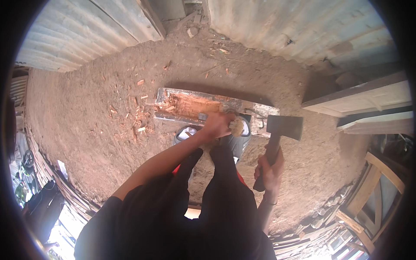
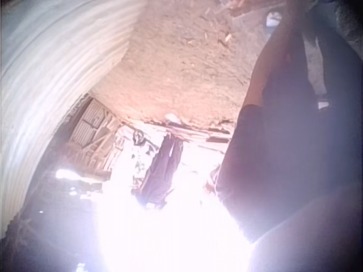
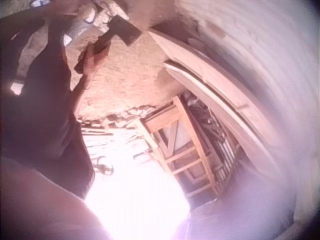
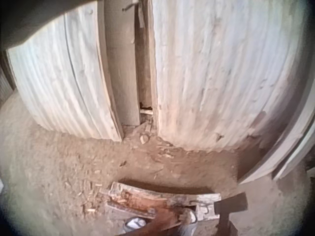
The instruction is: The person repeatedly strikes a rectangular wooden block with a small axe, chipping away wood and creating a pile of shavings on the ground. The person holds the block steady with one hand while swinging the axe with the other.
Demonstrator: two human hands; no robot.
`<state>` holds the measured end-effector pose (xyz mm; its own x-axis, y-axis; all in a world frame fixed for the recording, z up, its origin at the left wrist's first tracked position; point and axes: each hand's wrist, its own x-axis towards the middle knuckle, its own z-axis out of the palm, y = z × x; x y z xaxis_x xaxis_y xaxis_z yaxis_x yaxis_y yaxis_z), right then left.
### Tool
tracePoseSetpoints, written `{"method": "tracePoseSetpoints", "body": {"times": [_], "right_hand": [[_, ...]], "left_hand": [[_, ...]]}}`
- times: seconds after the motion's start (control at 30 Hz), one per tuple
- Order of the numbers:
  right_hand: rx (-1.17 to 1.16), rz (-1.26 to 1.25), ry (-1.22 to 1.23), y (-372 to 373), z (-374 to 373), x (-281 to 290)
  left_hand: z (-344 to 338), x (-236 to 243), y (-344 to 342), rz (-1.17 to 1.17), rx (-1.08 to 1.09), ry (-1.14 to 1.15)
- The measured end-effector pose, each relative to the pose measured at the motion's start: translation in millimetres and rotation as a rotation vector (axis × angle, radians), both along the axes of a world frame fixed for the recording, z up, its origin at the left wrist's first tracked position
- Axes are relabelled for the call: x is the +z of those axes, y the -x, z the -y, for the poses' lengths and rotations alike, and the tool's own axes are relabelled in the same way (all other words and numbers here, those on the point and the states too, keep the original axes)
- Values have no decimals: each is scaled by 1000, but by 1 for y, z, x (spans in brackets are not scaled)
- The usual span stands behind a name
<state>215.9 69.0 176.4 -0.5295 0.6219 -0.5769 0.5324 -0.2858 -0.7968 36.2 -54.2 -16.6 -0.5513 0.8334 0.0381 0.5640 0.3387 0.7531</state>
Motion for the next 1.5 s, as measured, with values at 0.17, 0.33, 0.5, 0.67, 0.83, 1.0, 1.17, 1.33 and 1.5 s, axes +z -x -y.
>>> {"method": "tracePoseSetpoints", "body": {"times": [0.17, 0.33, 0.5, 0.67, 0.83, 1.0, 1.17, 1.33, 1.5], "right_hand": [[40, -15, -44, 12, -1, -12], [224, 54, 21, 19, 16, -46], [109, -39, 10, 10, 2, -25], [37, -81, -61, 10, 25, -47], [381, 127, -9, 30, -15, -27], [15, -12, 79, 16, -14, -7], [-57, 21, 255, 17, 14, -23], [14, 98, 310, 25, -5, 9], [-263, -38, 74, 22, 2, -1]], "left_hand": [[-1, -6, -3, -22, -7, 17], [-11, -9, 4, -8, 27, 16], [-6, -17, 4, -10, 29, 63], [-13, -13, 2, -14, 28, -9], [-4, -22, 1, -71, 11, 40], [-9, -15, 5, -22, 104, 47], [-10, -12, 2, -41, 125, 16], [-5, -13, 1, -38, 121, 17], [-13, -9, 10, -54, 115, 57]]}}
